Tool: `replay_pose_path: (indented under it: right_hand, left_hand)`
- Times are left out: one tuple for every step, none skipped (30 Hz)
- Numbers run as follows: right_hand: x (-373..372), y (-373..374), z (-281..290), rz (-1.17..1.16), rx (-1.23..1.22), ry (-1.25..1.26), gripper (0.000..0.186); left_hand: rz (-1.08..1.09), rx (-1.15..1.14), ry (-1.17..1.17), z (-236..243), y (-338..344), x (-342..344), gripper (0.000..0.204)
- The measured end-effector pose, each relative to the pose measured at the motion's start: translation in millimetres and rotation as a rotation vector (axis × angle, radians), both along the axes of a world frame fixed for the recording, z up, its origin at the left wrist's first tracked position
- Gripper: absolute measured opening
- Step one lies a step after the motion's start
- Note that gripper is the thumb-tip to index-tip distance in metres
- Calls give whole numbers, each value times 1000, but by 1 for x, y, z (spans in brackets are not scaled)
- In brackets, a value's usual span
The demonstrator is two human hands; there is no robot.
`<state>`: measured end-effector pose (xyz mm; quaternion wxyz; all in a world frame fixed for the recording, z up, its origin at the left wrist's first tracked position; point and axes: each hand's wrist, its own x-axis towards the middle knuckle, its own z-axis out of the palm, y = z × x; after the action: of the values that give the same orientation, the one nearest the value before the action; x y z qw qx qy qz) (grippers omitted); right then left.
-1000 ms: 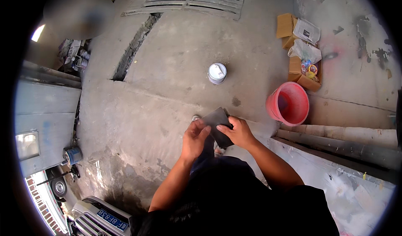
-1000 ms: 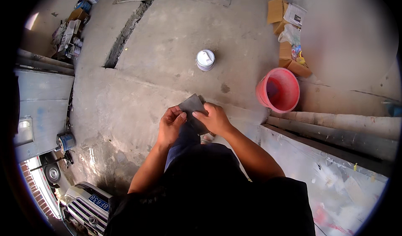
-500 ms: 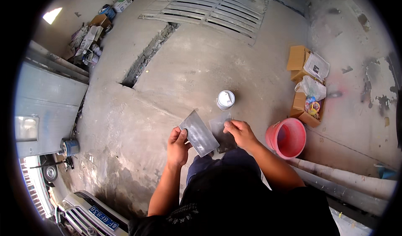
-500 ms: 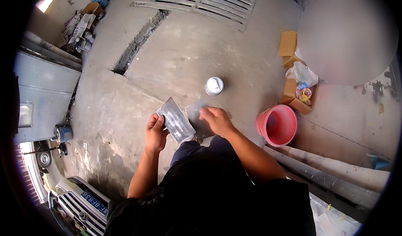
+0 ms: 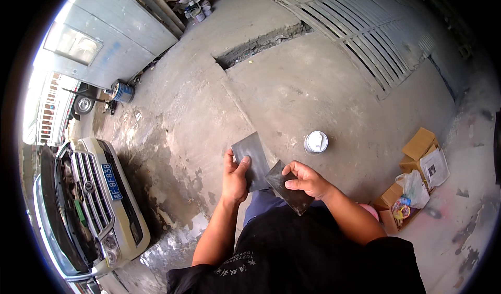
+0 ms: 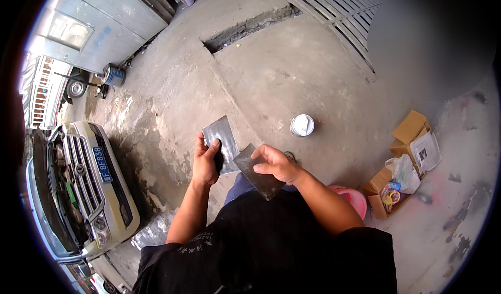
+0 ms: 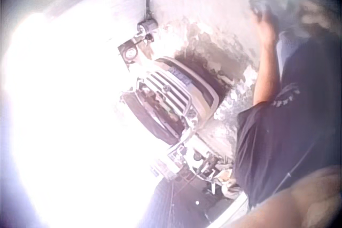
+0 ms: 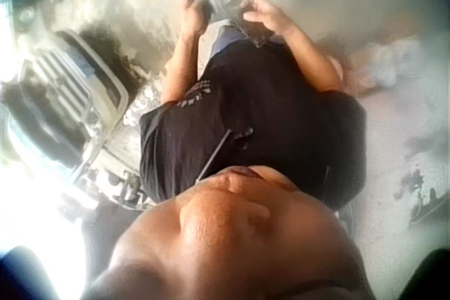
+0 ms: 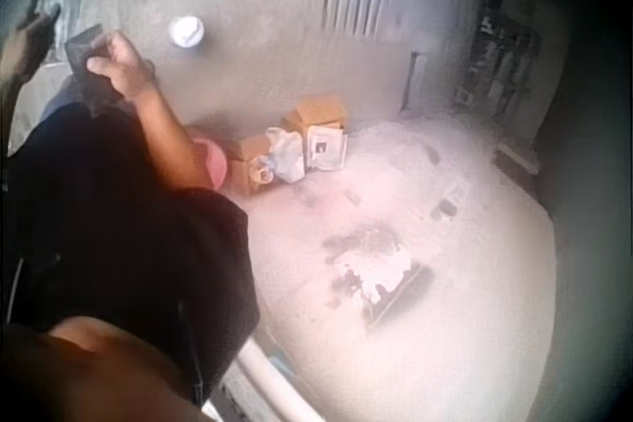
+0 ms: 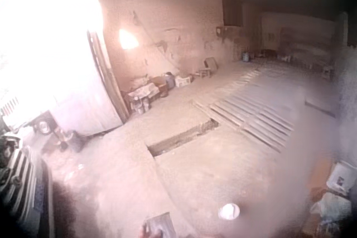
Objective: The person applies a beige body filler to a metal putty knife and spreads it onto the front fender of a silver car. They then mix a yellow hardener into the filler on the knife and continue to apply the mixture to the vehicle's surface.
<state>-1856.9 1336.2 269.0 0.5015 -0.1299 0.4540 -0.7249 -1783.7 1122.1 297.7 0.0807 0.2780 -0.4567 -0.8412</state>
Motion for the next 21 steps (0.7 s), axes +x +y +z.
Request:
replay_pose_path:
  right_hand:
    - [-1, -1, 2, 61, 1, -54, 28]
    - [-5, -2, 6, 58, -3, -97, 28]
    - [-14, -6, 15, 58, -8, -138, 29]
    - [-25, -13, 34, 61, -78, -285, 29]
    - [-33, -22, 27, -11, -57, -206, 29]
    - [-37, -29, 36, 12, -70, -191, 29]
    - [-39, -34, 44, 30, -83, -171, 29]
    - [-31, -34, 34, 79, -53, -41, 30]
    - [-16, -35, 40, 175, -35, -70, 31]
    - [-1, -32, 35, 247, 25, 46, 31]
    - [9, -32, 30, 316, 83, 164, 31]
    - [13, -38, 28, 338, 86, 191, 30]
    - [13, -51, 32, 269, 64, 174, 30]
    - [5, -71, 37, 200, 43, 157, 29]
    - [-3, -89, 45, 127, 23, 144, 29]
    - [-11, -106, 57, 36, 21, 204, 30]
    - [-17, -117, 63, -64, 9, 256, 30]
    - [-11, -125, 67, -87, -1, 261, 21]
    - [-3, -128, 65, 7, 82, 432, 20]
    - [8, -125, 58, 99, 164, 605, 21]
    - [21, -123, 53, 196, 247, 780, 24]
  left_hand:
    - [17, -29, 17, 2, 6, 5, 34]
    - [-9, -81, 12, 6, 10, 10, 33]
    - [-65, -215, 44, 12, 15, 17, 33]
    - [-42, -280, 66, 13, 18, 24, 33]
    - [-22, -345, 87, 14, 22, 31, 34]
    - [35, -308, 91, 18, 24, 36, 34]
    - [89, -272, 102, 24, 25, 39, 34]
    - [141, -235, 115, 29, 25, 44, 34]
    - [191, -255, 107, 30, 21, 51, 34]
    - [234, -272, 100, 30, 19, 58, 34]
    - [275, -287, 92, 31, 16, 65, 34]
    - [252, -310, 69, 35, 13, 76, 34]
    - [234, -362, 47, 31, 9, 88, 34]
    - [215, -412, 23, 25, 4, 100, 34]
    - [193, -461, 3, 22, 1, 110, 34]
    - [246, -386, 33, 23, -2, 118, 34]
    - [289, -321, 59, 25, -7, 121, 34]
    - [341, -251, 95, 27, -15, 128, 33]
    - [375, -200, 95, 30, -22, 137, 33]
    - [408, -149, 97, 33, -29, 145, 33]
    - [446, -94, 100, 34, -35, 154, 33]
